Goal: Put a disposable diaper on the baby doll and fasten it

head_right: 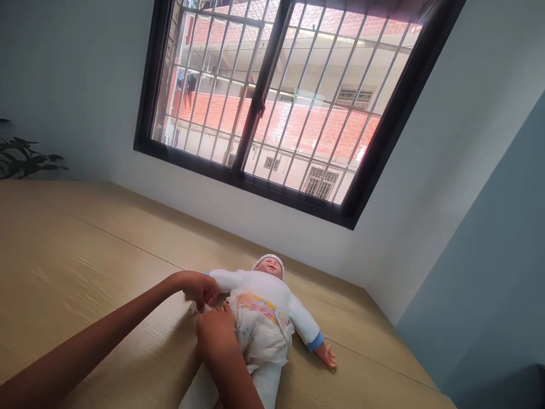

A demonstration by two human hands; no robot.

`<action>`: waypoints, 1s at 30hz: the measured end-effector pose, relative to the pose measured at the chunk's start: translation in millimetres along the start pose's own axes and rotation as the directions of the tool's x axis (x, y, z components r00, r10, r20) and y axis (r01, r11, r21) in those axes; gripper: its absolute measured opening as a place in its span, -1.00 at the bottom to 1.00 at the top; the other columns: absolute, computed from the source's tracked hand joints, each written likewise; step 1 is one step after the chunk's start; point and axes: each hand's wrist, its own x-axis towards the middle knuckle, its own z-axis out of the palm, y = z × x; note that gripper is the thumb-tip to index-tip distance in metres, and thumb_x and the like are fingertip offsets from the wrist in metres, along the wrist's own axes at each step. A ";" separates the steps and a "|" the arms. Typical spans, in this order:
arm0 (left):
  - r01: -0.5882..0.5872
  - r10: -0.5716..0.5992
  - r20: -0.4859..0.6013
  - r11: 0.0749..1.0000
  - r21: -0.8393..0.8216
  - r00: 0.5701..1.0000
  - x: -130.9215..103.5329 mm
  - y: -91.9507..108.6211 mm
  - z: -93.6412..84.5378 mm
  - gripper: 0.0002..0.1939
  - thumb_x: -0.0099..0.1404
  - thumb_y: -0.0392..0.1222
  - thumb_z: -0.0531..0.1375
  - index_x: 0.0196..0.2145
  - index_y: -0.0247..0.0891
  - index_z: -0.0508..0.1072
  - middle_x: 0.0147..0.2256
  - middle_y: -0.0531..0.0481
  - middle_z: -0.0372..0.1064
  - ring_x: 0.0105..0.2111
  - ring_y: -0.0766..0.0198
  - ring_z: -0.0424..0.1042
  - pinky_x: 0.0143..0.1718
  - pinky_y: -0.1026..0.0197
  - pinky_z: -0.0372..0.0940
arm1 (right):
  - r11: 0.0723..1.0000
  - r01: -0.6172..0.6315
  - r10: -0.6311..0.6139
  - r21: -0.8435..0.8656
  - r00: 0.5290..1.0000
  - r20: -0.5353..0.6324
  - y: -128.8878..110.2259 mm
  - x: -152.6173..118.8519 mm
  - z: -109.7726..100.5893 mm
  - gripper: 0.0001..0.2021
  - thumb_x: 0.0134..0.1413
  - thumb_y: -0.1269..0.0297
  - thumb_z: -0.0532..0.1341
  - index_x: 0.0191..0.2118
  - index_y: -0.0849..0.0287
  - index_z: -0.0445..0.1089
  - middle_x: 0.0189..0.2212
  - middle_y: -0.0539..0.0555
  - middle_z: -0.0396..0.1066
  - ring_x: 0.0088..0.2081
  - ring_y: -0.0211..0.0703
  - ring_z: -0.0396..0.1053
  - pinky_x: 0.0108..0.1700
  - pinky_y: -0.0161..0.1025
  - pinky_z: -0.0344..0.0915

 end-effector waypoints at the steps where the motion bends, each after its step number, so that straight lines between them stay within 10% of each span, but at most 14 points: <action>1: 0.002 -0.001 0.015 0.999 -0.036 1.000 -0.4 -2.8 -2.3 -0.77 -0.19 -0.32 0.31 -0.49 -0.25 0.38 -0.58 0.15 0.30 -0.55 0.33 0.30 -0.58 0.36 0.17 | 1.000 0.007 -0.007 -0.015 1.000 0.020 1.0 -3.3 -3.1 -0.85 -0.25 0.51 0.26 -0.45 0.23 0.53 -0.43 0.18 0.53 -0.30 0.07 0.43 0.02 -0.06 0.21; 12: -0.045 0.076 0.083 0.944 -0.326 0.994 -18.5 -6.3 -26.1 -0.67 -0.10 -0.17 0.24 -0.31 -0.25 0.35 -0.45 0.12 0.31 -0.49 0.36 0.31 -0.59 0.39 0.08 | 0.986 -0.090 0.121 0.138 0.964 -0.238 35.6 -33.4 -47.7 -0.81 -0.09 0.46 0.21 -0.30 0.25 0.53 -0.33 0.26 0.48 -0.14 0.15 0.29 0.15 0.06 0.01; 30: -0.025 0.013 -0.036 0.940 -0.340 0.999 -25.6 2.1 -26.7 -0.54 -0.05 0.20 0.26 -0.54 -0.33 0.44 -0.58 0.00 0.36 -0.58 0.37 0.25 -0.62 0.36 0.09 | 0.981 -0.190 0.192 0.029 0.973 -0.125 27.0 -26.7 -43.4 -0.72 0.12 0.27 0.11 -0.21 0.35 0.48 -0.20 0.33 0.44 -0.02 0.15 0.25 0.25 0.14 -0.15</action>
